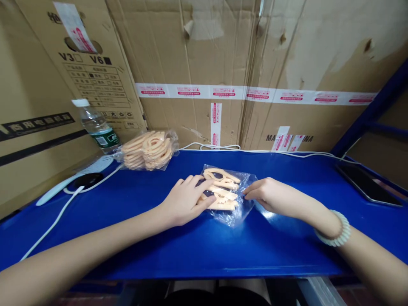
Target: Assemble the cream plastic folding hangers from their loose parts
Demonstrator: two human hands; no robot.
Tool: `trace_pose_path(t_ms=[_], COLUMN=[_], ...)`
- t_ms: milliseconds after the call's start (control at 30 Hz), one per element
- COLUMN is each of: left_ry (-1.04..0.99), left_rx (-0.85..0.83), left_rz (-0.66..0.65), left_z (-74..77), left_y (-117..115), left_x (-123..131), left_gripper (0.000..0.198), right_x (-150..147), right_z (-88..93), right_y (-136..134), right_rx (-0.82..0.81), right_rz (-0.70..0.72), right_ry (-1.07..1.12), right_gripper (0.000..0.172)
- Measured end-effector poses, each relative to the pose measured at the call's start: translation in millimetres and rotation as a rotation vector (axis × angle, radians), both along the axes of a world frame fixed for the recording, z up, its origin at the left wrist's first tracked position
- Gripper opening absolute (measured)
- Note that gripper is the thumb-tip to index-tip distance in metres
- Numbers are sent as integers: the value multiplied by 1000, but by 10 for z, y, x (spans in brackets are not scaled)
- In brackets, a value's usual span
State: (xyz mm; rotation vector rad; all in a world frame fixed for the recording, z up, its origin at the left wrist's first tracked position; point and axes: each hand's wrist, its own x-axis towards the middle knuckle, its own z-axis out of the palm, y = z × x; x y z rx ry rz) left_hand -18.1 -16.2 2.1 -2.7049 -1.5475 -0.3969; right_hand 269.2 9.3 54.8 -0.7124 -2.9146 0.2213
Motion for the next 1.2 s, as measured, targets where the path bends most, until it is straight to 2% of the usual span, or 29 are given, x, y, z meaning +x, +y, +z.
trace_pose_path(t_ms=[133,233,367,433,633,767,967,1133,1200], left_ry=[-144,-200,-154,-161,-176,-181,-192,-197,-200], left_rx=[-6,-63,-143,-129,-83,-68,-70,-73,-75], left_rz=[-11,-111,-171,-166,-164,-163,-177,-183,-190], left_z=[-78,-150,-162,-147,-152,-170,-153,-139,-141], left_y=[145,257,242,196,132,136,128,91,71], left_x=[-114,-176,-167,-147,-125,-126,-110,-89,-82], left_gripper=[54,58,60,60,55,53,51,51,52], right_x=[45,43,14,6,53,83,89,42,30], right_z=[-8,-5,-34,-54,-64,-61,-160,-333,-353], right_y=[52,75,103,124,188,231,296,287,279], right_rx=[115,233,437,470,343,273,281,264,242], right_rz=[-49,-81,-160,-200,-203,-143,-193,-245,-257], right_ry=[-20,-85,-101,-48,-20,53,168,89,55], right_gripper=[33,30,24,23,22,11,28,50,51])
